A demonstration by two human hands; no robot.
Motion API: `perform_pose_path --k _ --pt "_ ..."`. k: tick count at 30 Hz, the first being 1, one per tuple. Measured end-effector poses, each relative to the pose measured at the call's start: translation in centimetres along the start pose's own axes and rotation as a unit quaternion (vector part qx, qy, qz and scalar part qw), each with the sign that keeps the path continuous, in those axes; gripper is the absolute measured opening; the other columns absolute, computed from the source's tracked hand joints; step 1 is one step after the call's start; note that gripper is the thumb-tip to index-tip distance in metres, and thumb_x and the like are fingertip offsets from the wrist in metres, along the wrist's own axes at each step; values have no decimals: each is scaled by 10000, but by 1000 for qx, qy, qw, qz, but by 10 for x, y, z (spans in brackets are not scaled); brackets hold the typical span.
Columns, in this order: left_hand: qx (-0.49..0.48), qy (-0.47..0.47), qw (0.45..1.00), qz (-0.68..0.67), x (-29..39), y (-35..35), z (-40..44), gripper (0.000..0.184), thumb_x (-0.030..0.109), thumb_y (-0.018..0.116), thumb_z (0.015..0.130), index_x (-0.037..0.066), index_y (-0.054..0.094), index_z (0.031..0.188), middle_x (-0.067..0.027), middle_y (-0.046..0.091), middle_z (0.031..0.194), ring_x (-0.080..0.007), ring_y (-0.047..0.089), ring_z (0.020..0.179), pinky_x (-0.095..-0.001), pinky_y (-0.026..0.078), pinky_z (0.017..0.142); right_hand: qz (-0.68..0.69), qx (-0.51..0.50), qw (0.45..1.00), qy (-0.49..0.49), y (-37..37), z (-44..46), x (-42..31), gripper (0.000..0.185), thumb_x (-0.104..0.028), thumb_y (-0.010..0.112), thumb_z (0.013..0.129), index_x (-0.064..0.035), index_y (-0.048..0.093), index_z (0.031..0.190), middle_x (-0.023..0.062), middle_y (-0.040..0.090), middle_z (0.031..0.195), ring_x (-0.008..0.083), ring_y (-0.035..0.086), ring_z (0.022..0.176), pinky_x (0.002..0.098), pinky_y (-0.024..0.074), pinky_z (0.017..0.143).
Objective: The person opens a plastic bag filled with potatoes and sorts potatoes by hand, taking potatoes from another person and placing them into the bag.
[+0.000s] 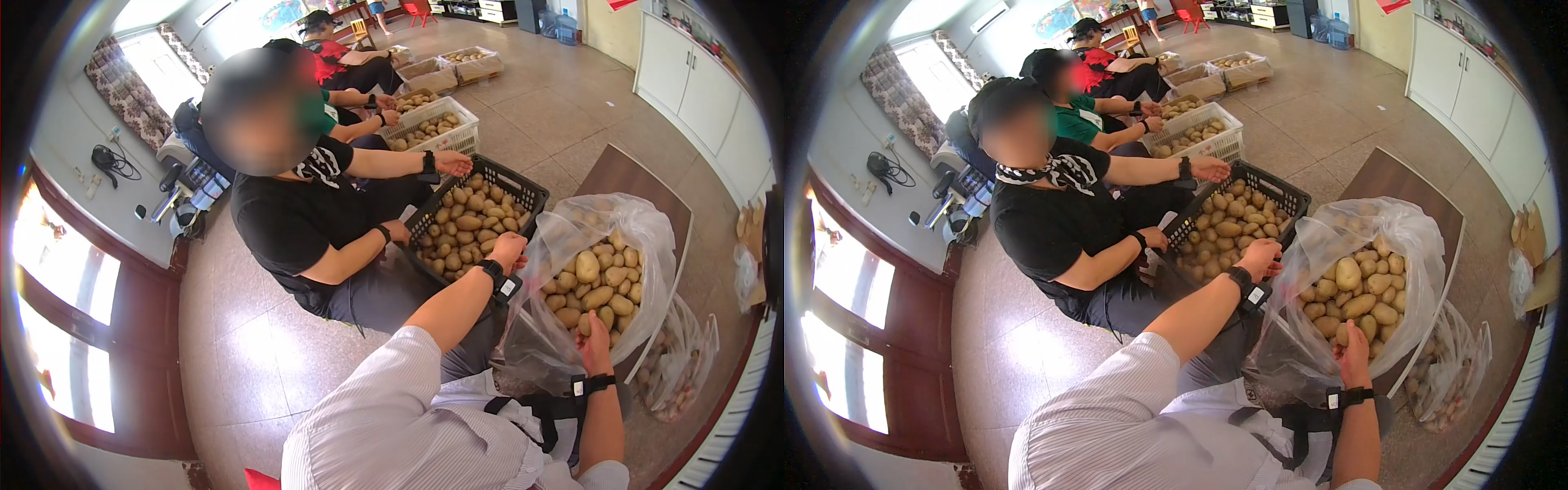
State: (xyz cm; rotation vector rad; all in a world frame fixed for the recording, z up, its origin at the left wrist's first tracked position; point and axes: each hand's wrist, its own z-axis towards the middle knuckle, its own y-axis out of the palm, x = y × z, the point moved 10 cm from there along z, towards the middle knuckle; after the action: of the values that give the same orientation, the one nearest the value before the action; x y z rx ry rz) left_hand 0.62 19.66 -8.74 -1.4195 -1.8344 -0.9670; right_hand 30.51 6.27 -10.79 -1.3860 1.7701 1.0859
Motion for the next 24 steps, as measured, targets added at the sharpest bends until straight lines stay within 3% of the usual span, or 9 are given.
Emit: perform_pose_path --k 24 --pt "-19 -1 1000 4 -1 3 2 233 202 552 938 58 531 1119 -66 532 991 -210 578 710 -369 509 605 -6 -7 1000 -7 0 0 1 349 -473 551 954 -131 578 894 14 584 674 120 508 540 275 372 483"
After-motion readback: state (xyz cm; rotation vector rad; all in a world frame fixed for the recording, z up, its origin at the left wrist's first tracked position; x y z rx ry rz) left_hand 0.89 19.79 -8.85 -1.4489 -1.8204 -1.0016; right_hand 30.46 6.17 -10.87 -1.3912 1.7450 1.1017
